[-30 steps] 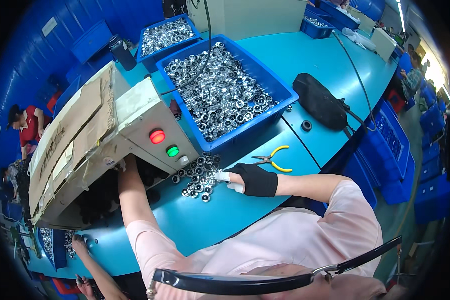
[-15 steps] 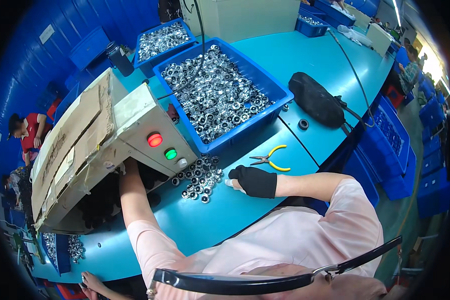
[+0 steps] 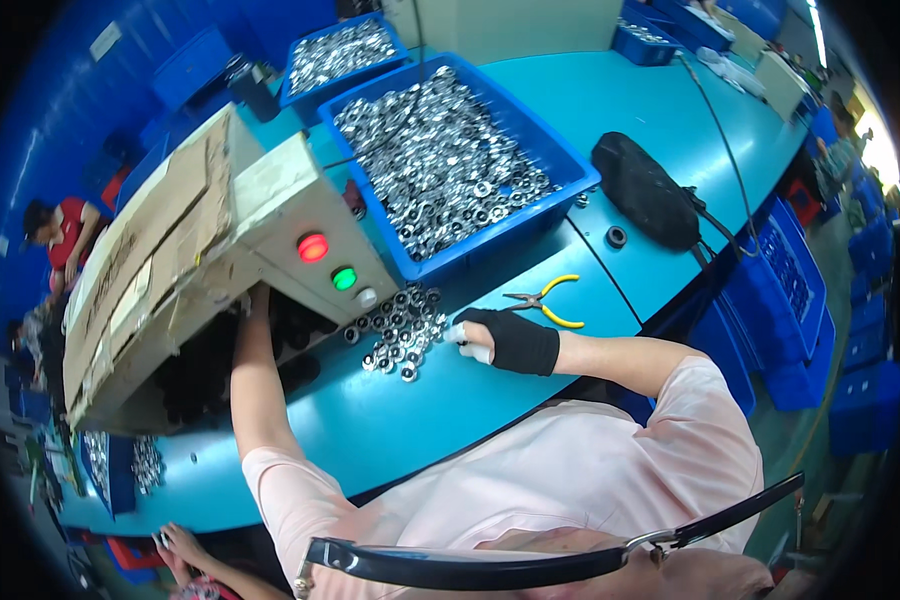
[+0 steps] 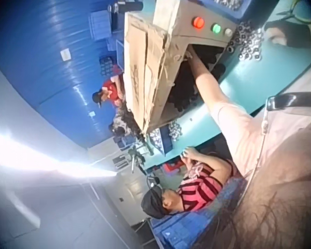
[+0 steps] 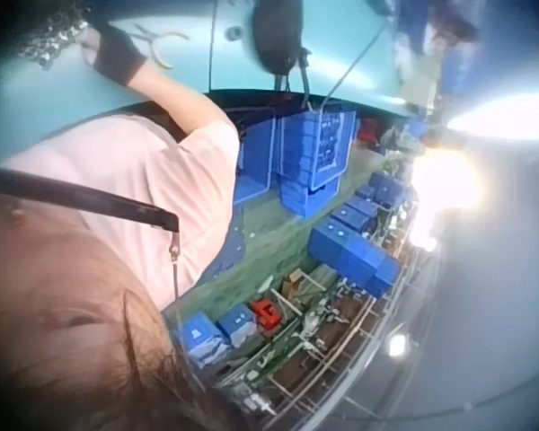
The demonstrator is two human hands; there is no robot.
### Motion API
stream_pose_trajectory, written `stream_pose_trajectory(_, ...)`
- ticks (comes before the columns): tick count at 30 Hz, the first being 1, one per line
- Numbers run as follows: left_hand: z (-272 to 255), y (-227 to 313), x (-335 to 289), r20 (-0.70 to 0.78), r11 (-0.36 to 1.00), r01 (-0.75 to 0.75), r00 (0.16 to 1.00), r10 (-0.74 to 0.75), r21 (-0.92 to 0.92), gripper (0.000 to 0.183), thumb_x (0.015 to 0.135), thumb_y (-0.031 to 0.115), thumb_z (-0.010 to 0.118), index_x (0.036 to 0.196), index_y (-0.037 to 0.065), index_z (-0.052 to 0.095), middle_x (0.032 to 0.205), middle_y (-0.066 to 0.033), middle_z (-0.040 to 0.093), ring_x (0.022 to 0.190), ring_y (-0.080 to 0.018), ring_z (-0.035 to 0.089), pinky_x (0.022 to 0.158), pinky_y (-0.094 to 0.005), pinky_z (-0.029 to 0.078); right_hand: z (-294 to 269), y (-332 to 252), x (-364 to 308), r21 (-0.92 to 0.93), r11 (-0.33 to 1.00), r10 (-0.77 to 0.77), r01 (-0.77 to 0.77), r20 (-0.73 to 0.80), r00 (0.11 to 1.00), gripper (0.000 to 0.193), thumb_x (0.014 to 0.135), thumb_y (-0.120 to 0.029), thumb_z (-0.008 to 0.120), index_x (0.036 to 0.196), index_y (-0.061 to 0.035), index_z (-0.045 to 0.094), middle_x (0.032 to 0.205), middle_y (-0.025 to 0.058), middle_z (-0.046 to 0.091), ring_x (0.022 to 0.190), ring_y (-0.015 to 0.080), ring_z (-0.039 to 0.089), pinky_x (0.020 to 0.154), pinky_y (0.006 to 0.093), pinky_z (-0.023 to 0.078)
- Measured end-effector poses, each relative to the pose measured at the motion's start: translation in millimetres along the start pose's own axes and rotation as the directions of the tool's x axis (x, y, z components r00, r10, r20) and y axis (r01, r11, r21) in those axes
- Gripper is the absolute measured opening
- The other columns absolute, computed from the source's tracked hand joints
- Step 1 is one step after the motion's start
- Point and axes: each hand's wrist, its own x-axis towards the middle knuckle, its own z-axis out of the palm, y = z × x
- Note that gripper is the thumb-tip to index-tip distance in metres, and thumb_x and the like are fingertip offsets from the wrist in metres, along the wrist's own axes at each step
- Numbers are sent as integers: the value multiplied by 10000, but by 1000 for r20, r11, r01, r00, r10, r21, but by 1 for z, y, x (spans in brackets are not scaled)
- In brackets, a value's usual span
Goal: Assembling small metal and rubber components at a factory workbench.
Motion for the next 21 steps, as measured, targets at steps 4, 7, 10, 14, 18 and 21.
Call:
stream_pose_trajectory(4, -41, 36, -60, 268, 625, 352, 936, -229, -697, 336, 943, 226, 426, 1240, 82, 489, 1244, -134, 517, 1124, -296, 498, 948, -467, 400, 1, -1, 13, 138, 986, -67, 91, -166, 984, 334, 786, -3, 628, 1116, -41, 589, 998, 146, 615, 938, 279, 602, 811, 332, 472)
stream_pose_trajectory(7, -65, 17, -121, 525, 144, 584, 793, -309, -799, 394, 871, 206, 598, 1217, 45, 502, 1092, -151, 596, 878, -254, 635, 710, -372, 532, 4, -13, 23, 275, 952, -62, 131, -246, 967, 332, 782, 4, 632, 1109, -27, 590, 995, 158, 622, 916, 265, 615, 792, 313, 478)
stream_pose_trajectory(10, -71, 27, -189, 387, 635, 337, 920, -64, -695, 380, 860, 193, 611, 1199, 44, 530, 1040, -108, 570, 837, -210, 566, 701, -354, 496, 6, -30, 32, 334, 942, 61, 13, -210, 976, 313, 792, -6, 647, 1101, -27, 602, 992, 123, 635, 907, 211, 618, 797, 287, 471)
stream_pose_trajectory(14, -76, 114, -243, 520, 88, 528, 849, -97, -845, 519, 802, 274, 679, 1216, 6, 516, 1050, -92, 546, 834, -174, 513, 704, -323, 466, 24, -43, 45, 494, 867, 126, -63, -96, 987, 294, 815, -10, 629, 1107, -39, 607, 973, 69, 657, 855, 121, 612, 764, 257, 479)
stream_pose_trajectory(18, -68, 121, -264, 509, -8, 509, 861, -2, -861, 513, 833, 243, 666, 1243, -9, 489, 1029, -90, 597, 898, -169, 584, 726, -289, 508, 37, -50, 50, 443, 896, 58, -11, -92, 994, 292, 810, -20, 643, 1099, -44, 607, 1001, 75, 655, 867, 129, 616, 763, 255, 480)
stream_pose_trajectory(21, -62, 121, -267, 543, -44, 543, 839, 17, -838, 483, 846, 214, 654, 1241, -10, 489, 1053, -100, 600, 903, -172, 594, 739, -280, 516, 43, -48, 48, 485, 874, 59, -3, -102, 993, 304, 797, -23, 659, 1096, -49, 610, 1011, 82, 656, 883, 146, 623, 776, 261, 481)
